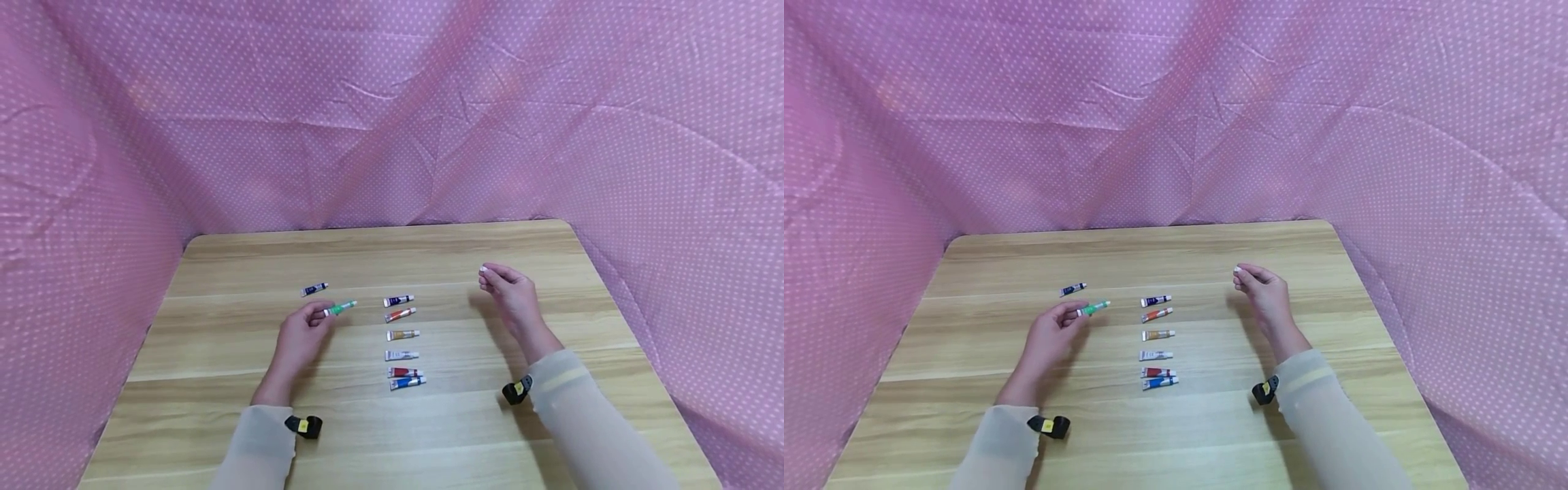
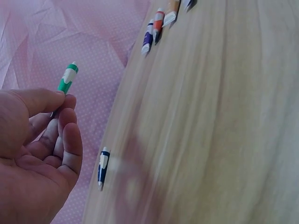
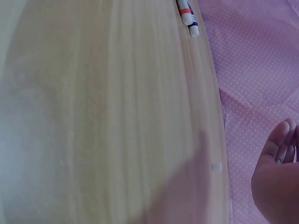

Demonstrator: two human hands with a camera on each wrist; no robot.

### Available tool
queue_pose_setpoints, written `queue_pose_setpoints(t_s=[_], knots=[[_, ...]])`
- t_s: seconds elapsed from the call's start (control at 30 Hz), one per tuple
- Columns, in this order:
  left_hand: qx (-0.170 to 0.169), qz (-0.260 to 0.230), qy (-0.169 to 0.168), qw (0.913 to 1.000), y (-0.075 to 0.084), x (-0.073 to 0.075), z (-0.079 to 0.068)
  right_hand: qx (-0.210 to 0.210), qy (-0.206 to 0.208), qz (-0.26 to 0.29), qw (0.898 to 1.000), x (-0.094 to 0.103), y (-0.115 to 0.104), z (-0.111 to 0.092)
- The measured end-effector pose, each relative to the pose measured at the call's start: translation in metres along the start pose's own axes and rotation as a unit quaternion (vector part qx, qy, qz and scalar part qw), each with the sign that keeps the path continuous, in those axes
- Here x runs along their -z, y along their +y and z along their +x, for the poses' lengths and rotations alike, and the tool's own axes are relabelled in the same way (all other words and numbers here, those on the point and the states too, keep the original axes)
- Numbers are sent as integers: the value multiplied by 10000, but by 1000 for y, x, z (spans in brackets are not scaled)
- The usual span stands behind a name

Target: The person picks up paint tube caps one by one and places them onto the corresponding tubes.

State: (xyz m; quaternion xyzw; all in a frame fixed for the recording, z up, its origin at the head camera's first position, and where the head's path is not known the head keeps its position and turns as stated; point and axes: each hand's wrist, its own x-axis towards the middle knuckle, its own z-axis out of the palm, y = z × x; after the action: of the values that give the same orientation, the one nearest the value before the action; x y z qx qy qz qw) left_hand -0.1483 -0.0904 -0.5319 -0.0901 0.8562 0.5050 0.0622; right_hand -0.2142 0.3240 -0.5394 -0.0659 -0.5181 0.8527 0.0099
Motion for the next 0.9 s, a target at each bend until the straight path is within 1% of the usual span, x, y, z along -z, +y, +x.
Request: queue_pose_setpoints(t_s=[0.17,0.33,0.4,0.7,0.9], knots=[[65,-24,-71,10000,2,-6,-2,-215,78,-304,9993,-3,6,-4],[186,-34,-101,9998,2,-9,-2,-281,35,-570,9980,-11,11,-8],[169,-26,-115,9998,2,-10,-1,-311,19,-681,9972,-14,11,-9],[91,4,-108,9999,13,-5,-2,-219,-229,-855,9958,-28,12,-12],[75,10,-52,10000,18,-6,-3,-190,-228,-1129,9932,-33,16,-14]])
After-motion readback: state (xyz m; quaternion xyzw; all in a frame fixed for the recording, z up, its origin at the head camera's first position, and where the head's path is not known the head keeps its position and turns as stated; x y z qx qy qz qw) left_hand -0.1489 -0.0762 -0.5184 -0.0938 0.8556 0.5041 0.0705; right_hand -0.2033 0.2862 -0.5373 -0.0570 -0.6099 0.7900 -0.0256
